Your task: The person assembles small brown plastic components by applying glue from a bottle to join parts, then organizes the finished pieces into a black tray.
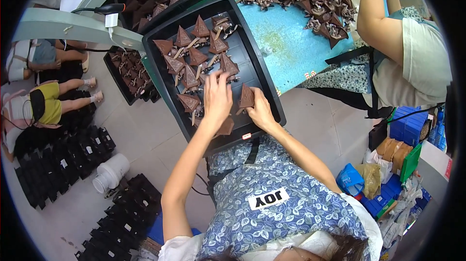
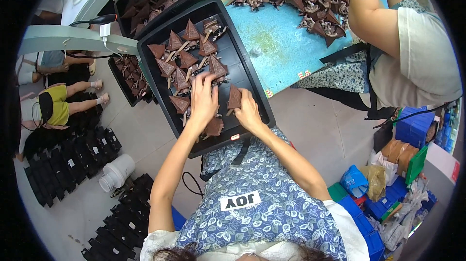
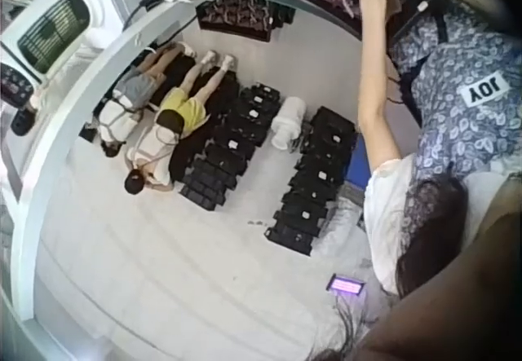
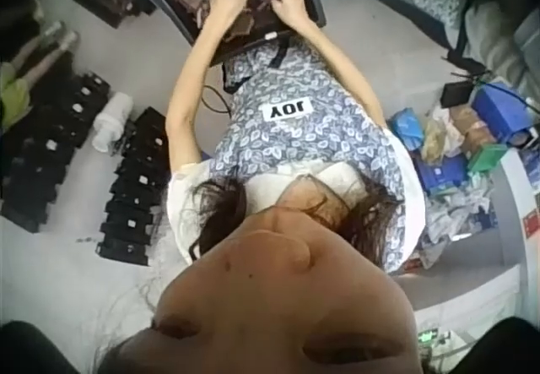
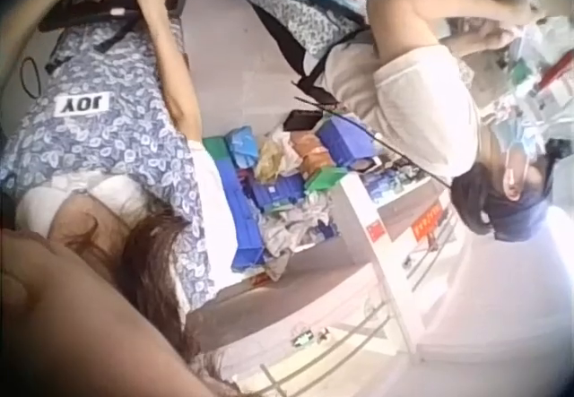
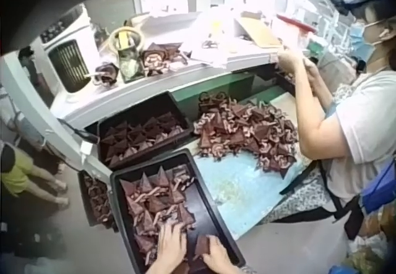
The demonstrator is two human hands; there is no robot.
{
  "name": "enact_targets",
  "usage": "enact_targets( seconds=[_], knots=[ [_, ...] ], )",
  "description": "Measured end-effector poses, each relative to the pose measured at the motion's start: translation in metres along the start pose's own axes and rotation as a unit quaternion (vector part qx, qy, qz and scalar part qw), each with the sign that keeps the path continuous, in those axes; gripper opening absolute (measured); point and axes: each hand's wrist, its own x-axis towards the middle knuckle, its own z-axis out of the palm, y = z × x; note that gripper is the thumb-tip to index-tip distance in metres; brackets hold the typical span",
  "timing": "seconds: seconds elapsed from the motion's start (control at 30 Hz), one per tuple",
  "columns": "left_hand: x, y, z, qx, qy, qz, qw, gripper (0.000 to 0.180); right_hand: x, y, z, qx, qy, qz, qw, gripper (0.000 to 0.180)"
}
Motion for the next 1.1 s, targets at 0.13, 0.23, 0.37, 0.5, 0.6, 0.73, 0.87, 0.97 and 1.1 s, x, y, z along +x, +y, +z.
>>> enact_targets(
  seconds=[0.13, 0.23, 0.37, 0.5, 0.6, 0.73, 0.87, 0.97, 1.1],
  knots=[
    [0.036, -0.014, -0.003, 0.142, -0.009, 0.037, 0.989, 0.033, 0.019, -0.023, -0.001, 0.114, 0.008, -0.117, 0.987, 0.059],
    [0.046, -0.018, -0.011, 0.143, -0.042, 0.028, 0.989, 0.034, 0.038, -0.012, 0.012, 0.093, -0.002, -0.068, 0.993, 0.057],
    [0.070, -0.015, -0.013, 0.100, -0.075, 0.034, 0.992, 0.035, 0.040, 0.003, 0.029, 0.074, -0.009, -0.043, 0.996, 0.068],
    [0.130, -0.026, 0.014, 0.063, 0.104, 0.053, 0.991, 0.043, 0.038, -0.015, 0.028, 0.104, -0.052, 0.012, 0.993, 0.077],
    [0.176, -0.018, 0.023, 0.139, -0.035, -0.042, 0.989, 0.064, 0.038, -0.017, 0.028, 0.111, -0.074, 0.030, 0.991, 0.087],
    [0.201, -0.030, 0.026, 0.172, -0.198, -0.113, 0.958, 0.069, 0.032, -0.034, 0.018, -0.078, -0.053, -0.037, 0.995, 0.077],
    [0.177, -0.028, 0.004, -0.024, -0.020, 0.054, 0.998, 0.060, 0.037, -0.029, 0.016, 0.008, -0.078, 0.049, 0.996, 0.074],
    [0.151, 0.006, -0.040, -0.130, 0.084, 0.067, 0.986, 0.054, 0.036, -0.017, 0.020, 0.061, -0.070, 0.033, 0.995, 0.073],
    [0.095, 0.022, -0.089, -0.088, 0.143, 0.015, 0.986, 0.052, 0.047, -0.021, 0.015, 0.044, -0.091, 0.015, 0.995, 0.070]
  ],
)
